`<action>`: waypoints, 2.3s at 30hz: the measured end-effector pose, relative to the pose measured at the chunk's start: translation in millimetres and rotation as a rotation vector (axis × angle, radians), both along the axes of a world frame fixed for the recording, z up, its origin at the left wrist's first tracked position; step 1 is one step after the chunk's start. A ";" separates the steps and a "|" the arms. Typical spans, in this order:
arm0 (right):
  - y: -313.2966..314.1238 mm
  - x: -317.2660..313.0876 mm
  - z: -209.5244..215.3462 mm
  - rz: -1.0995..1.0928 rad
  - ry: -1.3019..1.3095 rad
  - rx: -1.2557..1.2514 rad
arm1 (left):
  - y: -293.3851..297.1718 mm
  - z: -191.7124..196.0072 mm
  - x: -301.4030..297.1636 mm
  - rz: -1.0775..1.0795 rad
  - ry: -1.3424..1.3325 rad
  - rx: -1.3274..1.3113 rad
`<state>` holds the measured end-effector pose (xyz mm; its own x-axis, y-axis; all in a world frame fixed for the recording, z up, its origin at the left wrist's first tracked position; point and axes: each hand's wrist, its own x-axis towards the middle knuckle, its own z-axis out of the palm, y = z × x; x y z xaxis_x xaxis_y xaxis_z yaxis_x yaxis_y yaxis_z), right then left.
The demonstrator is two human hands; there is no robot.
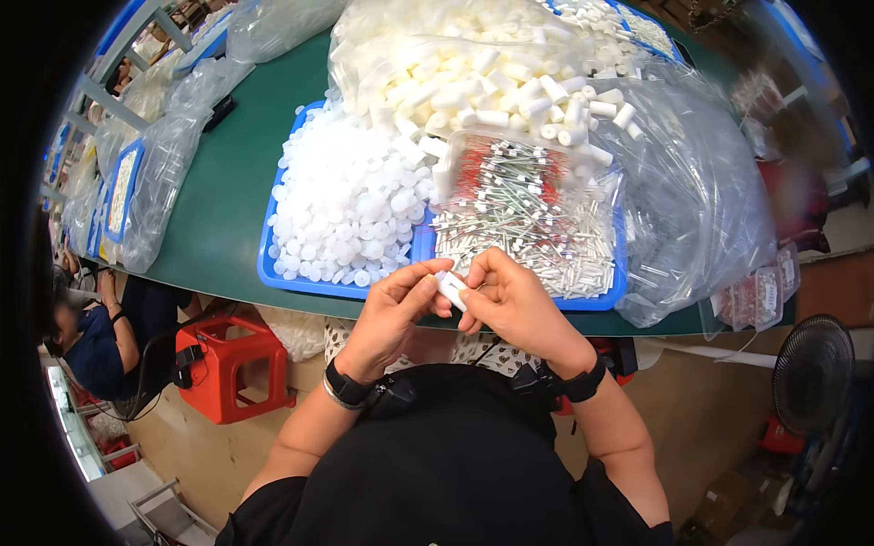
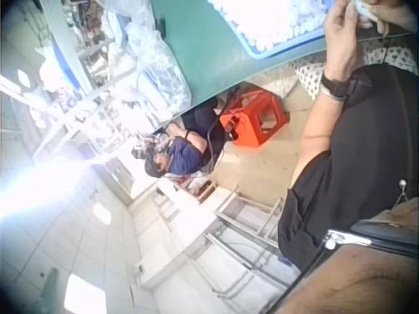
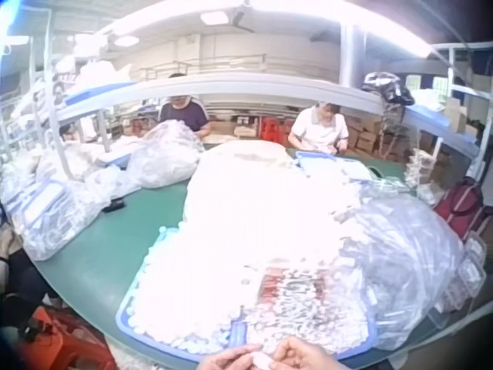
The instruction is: The person sits at a workbench and repeatedly assembles small white plastic components. They pick up a white cap and a metal pin, insert the pin into the cap, and then place the assembled unit into a clear plastic bag. The process is repeated continuously throughout the clip.
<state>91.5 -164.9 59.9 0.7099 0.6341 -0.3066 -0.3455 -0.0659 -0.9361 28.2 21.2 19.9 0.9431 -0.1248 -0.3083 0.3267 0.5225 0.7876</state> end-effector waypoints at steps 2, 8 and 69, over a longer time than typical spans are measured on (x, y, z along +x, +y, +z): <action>-1.1 -0.3 -0.2 0.020 0.066 0.038 | -2.0 6.4 -0.6 -0.002 -0.065 0.025; -13.5 -3.6 7.2 -0.018 -0.399 -0.213 | 8.7 -4.7 0.4 0.066 -0.064 0.011; 23.8 -40.6 -39.2 0.041 -0.938 -0.245 | -10.8 -13.8 -20.4 -0.073 -0.190 -0.080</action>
<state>50.9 -141.2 20.7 0.7123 0.6574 0.2457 0.5412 -0.2916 -0.7887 7.8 10.5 6.1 0.9709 -0.2116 -0.1126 0.2157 0.5664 0.7954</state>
